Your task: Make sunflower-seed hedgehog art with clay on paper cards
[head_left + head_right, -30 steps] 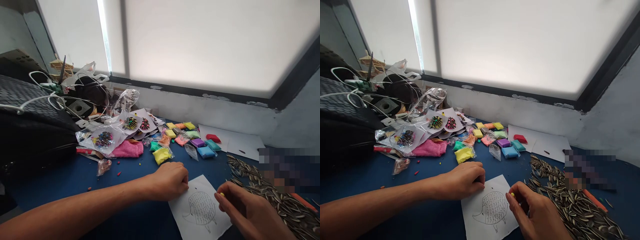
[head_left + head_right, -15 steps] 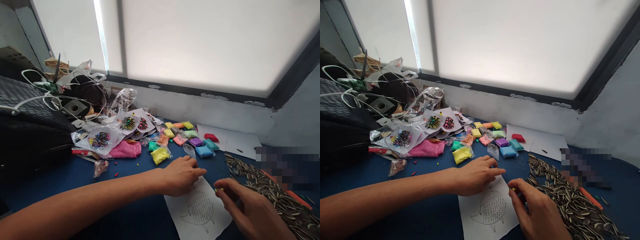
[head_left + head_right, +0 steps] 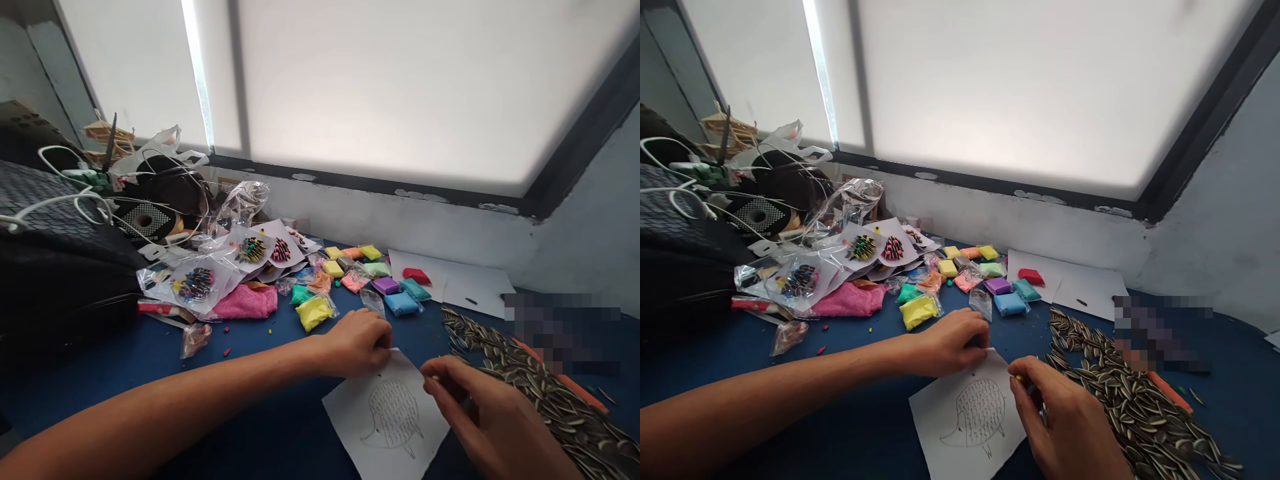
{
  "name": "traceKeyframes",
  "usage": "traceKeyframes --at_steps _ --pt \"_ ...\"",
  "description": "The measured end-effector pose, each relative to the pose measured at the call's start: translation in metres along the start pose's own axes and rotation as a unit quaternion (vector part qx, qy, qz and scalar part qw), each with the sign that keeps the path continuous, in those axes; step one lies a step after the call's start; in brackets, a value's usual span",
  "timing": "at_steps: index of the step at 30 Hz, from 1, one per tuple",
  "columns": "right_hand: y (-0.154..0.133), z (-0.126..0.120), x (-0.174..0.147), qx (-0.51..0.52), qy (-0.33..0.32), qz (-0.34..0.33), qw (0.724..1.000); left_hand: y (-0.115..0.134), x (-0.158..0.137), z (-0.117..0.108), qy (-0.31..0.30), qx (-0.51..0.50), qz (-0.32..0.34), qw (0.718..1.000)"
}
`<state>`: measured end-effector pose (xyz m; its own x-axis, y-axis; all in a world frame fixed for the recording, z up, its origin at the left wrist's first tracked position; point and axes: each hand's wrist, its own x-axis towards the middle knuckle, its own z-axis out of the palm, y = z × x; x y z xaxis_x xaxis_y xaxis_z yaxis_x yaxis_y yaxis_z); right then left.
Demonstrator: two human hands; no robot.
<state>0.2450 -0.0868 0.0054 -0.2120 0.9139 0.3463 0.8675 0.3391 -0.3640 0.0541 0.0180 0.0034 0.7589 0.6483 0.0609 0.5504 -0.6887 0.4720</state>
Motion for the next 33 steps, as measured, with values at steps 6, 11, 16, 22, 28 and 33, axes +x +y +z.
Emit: traceKeyframes --at_steps 6,11,16,22,28,33 --pt "-0.002 0.001 -0.002 0.038 0.004 0.022 0.999 -0.017 -0.011 -0.002 0.061 -0.004 -0.073 0.995" --pt "-0.001 0.002 -0.002 0.096 -0.016 0.055 0.994 -0.018 -0.011 0.001 0.070 0.022 -0.076 0.994" --pt "-0.003 0.005 -0.003 0.077 -0.017 0.070 0.994 -0.011 -0.019 -0.002 0.058 0.043 -0.039 0.997" --pt "-0.004 0.007 -0.006 0.064 -0.024 0.035 0.997 -0.004 -0.046 -0.005 0.042 -0.007 0.042 0.998" --pt "-0.010 0.009 -0.008 0.005 -0.031 -0.065 0.997 -0.014 -0.060 0.004 -0.063 -0.048 0.145 0.986" --pt "-0.011 0.016 -0.009 0.007 -0.034 -0.107 0.994 -0.015 -0.061 0.011 -0.059 -0.050 0.135 0.988"
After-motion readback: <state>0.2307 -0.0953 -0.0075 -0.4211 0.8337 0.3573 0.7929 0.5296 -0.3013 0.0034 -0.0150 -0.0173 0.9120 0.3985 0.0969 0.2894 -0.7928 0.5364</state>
